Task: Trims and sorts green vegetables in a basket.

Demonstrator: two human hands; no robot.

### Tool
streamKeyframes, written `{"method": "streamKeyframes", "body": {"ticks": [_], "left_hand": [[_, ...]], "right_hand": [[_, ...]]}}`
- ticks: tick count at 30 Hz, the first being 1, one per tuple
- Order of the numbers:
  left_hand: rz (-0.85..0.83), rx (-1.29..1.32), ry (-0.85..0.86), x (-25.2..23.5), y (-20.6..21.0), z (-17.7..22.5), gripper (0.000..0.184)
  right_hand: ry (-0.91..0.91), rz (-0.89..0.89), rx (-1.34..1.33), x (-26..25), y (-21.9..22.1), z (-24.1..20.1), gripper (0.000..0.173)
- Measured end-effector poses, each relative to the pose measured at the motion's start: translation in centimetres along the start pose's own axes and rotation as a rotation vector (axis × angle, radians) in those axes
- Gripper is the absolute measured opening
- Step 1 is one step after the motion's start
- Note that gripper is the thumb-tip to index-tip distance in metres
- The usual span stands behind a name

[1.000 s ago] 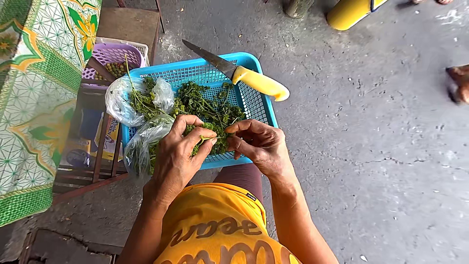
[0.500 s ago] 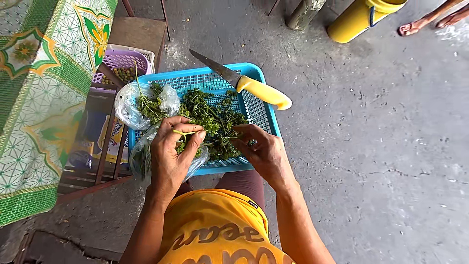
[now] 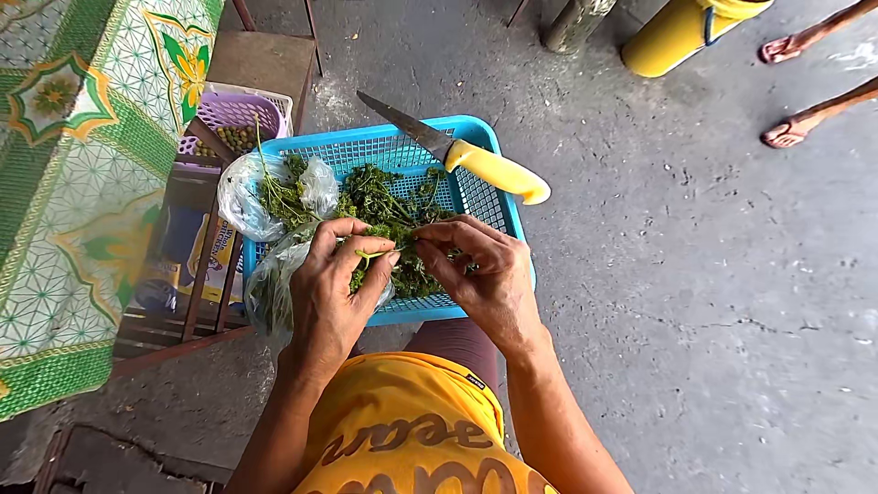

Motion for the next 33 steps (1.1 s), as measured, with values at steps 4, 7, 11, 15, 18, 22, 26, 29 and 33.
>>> {"method": "streamKeyframes", "body": {"ticks": [4,7,11,15,18,22,26,29,33], "left_hand": [[-0.011,-0.027,-0.004,-0.1,0.0,0.0,0.013],[-0.033,-0.078,0.017,-0.1,0.5,-0.1,0.012],[-0.006,-0.139,0.035,0.0,1.2,0.0,0.012],[0.112,0.150,-0.038,-0.3,-0.7,-0.4,0.015],[0.084,0.763,-0.324,-0.5,-2.0,-0.7,0.034],[-0.057,1.619,-0.566,-1.2,-1.7,-1.6,0.051],[-0.084,1.946,-0.672,-1.0,-0.6,-2.4,0.046],[-0.017,2.066,-0.768,-1.2,-0.1,-2.4,0.039],[-0.011,1.964,-0.941,-1.6,0.3,-1.5,0.042]], "right_hand": [[0.042,0.027,0.045,0.6,0.1,0.7,0.013],[0.034,0.055,0.179,0.9,0.7,1.0,0.011],[0.120,0.068,0.395,1.2,1.2,1.4,0.011],[0.311,-0.052,0.448,1.9,-0.4,3.8,0.014],[0.310,-0.172,0.426,2.8,-1.1,4.9,0.041],[0.302,-0.212,0.334,3.3,-0.5,5.4,0.021],[0.274,-0.191,0.275,3.1,-0.1,5.8,0.023],[0.234,-0.137,0.199,2.8,-0.4,5.5,0.026],[0.210,-0.049,0.017,2.1,-0.9,4.3,0.026]]}}
Point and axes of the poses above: each hand's wrist, its own x-axis away from the middle knuckle, its own y-axis out of the palm, z = x × y, the point moved 2 cm from there along -x, towards the middle knuckle, and after that the axes turned 7 degrees about -z, right-handed, at the moved point
